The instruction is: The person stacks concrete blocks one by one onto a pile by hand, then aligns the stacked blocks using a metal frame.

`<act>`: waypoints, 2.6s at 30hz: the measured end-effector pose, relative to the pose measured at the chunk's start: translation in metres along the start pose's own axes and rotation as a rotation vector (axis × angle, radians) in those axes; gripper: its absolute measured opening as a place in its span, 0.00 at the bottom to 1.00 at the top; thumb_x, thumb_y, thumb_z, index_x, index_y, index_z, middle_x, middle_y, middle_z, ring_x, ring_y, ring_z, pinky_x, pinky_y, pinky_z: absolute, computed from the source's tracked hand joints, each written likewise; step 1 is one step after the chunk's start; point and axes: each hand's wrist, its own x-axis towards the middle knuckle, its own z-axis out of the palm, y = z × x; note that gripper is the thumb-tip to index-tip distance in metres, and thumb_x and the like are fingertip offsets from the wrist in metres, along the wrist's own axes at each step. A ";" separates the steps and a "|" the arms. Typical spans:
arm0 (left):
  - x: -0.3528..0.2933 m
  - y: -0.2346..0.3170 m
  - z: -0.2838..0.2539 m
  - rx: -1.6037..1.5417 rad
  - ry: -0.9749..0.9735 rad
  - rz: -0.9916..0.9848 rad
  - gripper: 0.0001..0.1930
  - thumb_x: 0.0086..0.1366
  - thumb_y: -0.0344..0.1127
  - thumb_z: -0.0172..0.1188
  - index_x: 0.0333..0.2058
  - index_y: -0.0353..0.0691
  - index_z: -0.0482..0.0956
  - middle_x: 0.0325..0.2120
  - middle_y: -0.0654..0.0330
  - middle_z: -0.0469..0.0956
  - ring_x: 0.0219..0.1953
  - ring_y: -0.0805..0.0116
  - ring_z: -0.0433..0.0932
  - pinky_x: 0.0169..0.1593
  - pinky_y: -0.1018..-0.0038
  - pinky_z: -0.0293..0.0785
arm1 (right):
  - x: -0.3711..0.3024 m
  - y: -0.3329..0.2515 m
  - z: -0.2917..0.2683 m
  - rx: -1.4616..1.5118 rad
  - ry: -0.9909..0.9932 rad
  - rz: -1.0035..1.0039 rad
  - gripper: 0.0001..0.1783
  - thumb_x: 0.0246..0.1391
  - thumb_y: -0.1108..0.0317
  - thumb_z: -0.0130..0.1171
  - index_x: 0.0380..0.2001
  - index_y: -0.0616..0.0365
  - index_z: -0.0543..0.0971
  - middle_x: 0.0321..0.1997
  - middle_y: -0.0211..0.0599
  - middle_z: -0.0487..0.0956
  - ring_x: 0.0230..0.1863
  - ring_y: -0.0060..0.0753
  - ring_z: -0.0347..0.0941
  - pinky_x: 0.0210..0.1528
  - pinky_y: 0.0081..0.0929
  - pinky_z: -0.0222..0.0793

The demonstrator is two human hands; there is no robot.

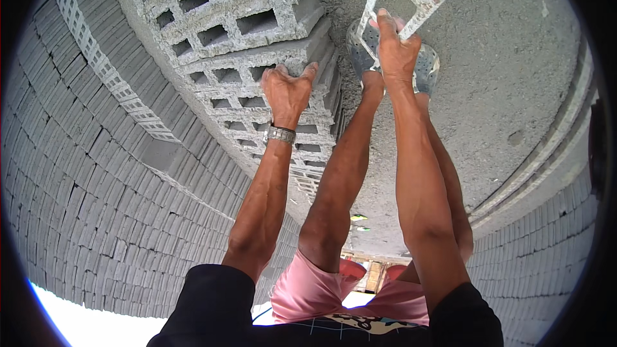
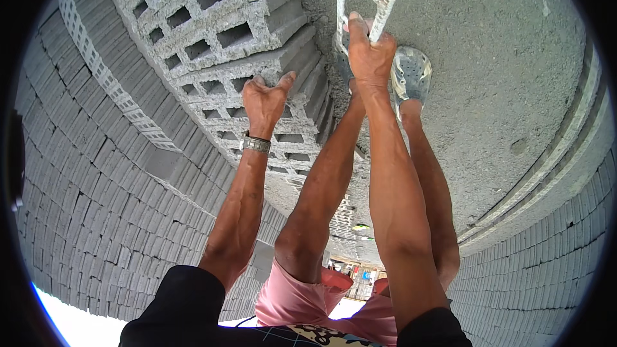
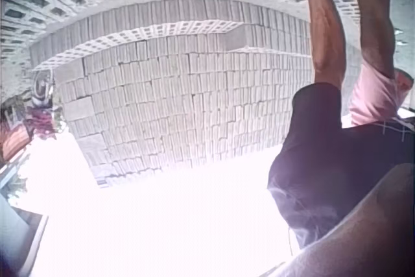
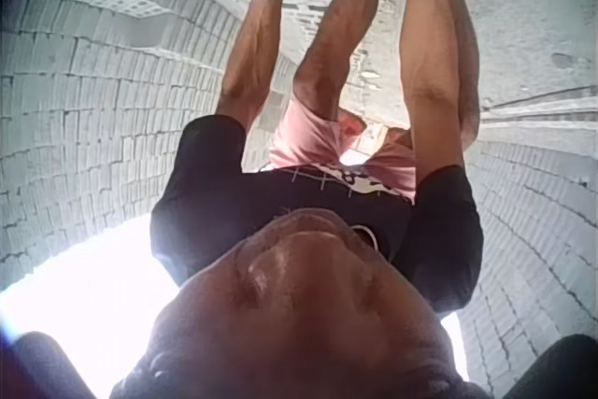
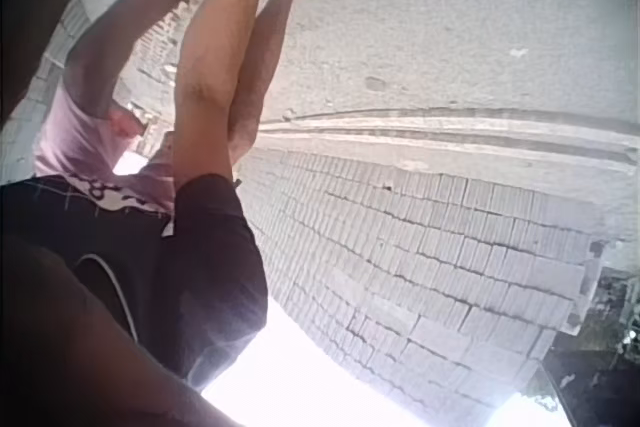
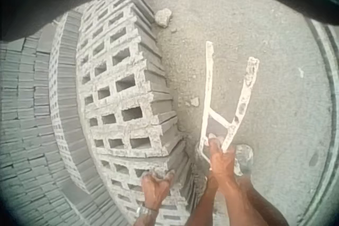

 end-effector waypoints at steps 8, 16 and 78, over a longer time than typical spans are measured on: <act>-0.007 0.037 -0.045 -0.053 0.031 0.178 0.33 0.57 0.56 0.66 0.46 0.28 0.80 0.38 0.43 0.83 0.42 0.48 0.82 0.52 0.65 0.75 | 0.003 -0.070 -0.074 0.110 0.295 0.094 0.15 0.57 0.62 0.62 0.26 0.64 0.82 0.17 0.21 0.68 0.16 0.12 0.54 0.18 0.21 0.48; 0.082 0.071 0.000 0.179 0.060 0.034 0.31 0.48 0.59 0.70 0.23 0.27 0.80 0.21 0.42 0.79 0.33 0.46 0.79 0.58 0.58 0.65 | 0.008 -0.073 -0.029 0.316 0.145 0.098 0.16 0.56 0.60 0.63 0.26 0.66 0.82 0.16 0.22 0.69 0.14 0.14 0.55 0.16 0.20 0.48; 0.135 0.104 -0.075 -0.227 -0.028 -0.077 0.26 0.50 0.45 0.76 0.18 0.38 0.65 0.16 0.66 0.68 0.20 0.76 0.60 0.23 0.75 0.60 | 0.129 -0.194 0.101 0.096 0.070 -0.052 0.16 0.60 0.59 0.59 0.27 0.62 0.82 0.15 0.20 0.66 0.14 0.14 0.58 0.17 0.19 0.52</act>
